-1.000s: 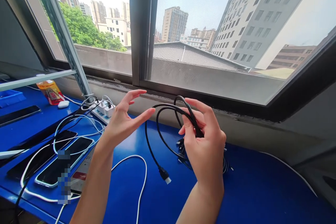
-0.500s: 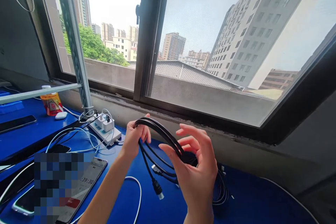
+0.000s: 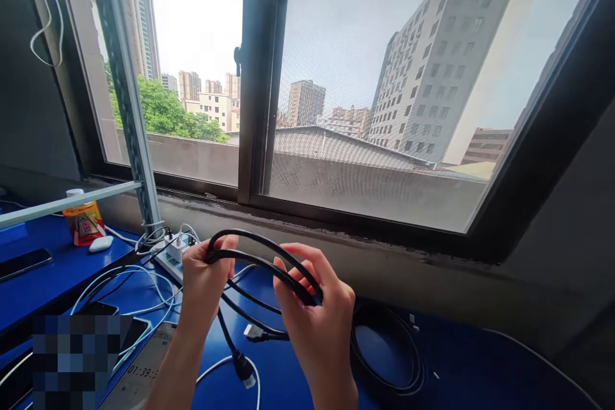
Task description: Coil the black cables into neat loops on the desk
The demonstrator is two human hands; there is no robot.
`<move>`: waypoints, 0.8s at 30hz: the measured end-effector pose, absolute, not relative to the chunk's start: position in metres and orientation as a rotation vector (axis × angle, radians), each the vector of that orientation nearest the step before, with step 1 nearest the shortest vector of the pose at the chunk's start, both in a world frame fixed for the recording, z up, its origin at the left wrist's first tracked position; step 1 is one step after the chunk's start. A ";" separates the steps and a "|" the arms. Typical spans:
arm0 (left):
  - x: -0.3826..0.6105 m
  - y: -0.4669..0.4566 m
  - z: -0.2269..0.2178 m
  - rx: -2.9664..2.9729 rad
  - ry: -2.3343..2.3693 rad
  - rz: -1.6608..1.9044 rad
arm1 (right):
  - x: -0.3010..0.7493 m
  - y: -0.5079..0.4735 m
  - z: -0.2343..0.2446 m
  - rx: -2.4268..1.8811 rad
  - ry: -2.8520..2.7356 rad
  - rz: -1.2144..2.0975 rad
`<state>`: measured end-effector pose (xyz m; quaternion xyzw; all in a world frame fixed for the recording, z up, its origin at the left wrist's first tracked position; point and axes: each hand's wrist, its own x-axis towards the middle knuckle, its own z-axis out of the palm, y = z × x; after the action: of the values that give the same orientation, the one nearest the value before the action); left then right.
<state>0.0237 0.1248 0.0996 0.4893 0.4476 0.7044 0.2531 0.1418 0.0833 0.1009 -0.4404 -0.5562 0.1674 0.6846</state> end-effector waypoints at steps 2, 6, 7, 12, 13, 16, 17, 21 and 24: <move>0.022 0.123 0.101 1.401 1.275 1.936 | 0.140 0.082 0.102 -0.982 -1.229 0.423; 0.021 0.120 0.101 1.483 1.347 2.018 | 0.139 0.080 0.103 -0.972 -1.237 0.430; 0.021 0.120 0.101 1.503 1.354 2.032 | 0.139 0.080 0.102 -0.980 -1.234 0.371; 0.024 0.108 0.105 1.575 1.488 2.073 | 0.144 0.083 0.099 -0.977 -1.223 -0.023; 0.024 0.103 0.107 1.577 1.529 2.095 | 0.146 0.084 0.099 -0.970 -1.217 -0.082; 0.025 0.089 0.112 1.586 1.599 2.153 | 0.151 0.087 0.099 -0.935 -1.286 -0.073; 0.025 0.086 0.113 1.588 1.589 2.152 | 0.153 0.086 0.100 -0.905 -1.360 0.022; 0.029 0.085 0.109 1.612 1.402 2.022 | 0.152 0.078 0.105 -0.820 -1.444 0.611; 0.033 0.092 0.106 1.582 1.307 1.960 | 0.150 0.070 0.110 -0.904 -1.253 0.788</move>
<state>0.0327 0.0925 0.1057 0.5512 0.4552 0.6826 0.1514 0.1496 0.0703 0.1102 -0.3974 -0.5510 0.3464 0.6468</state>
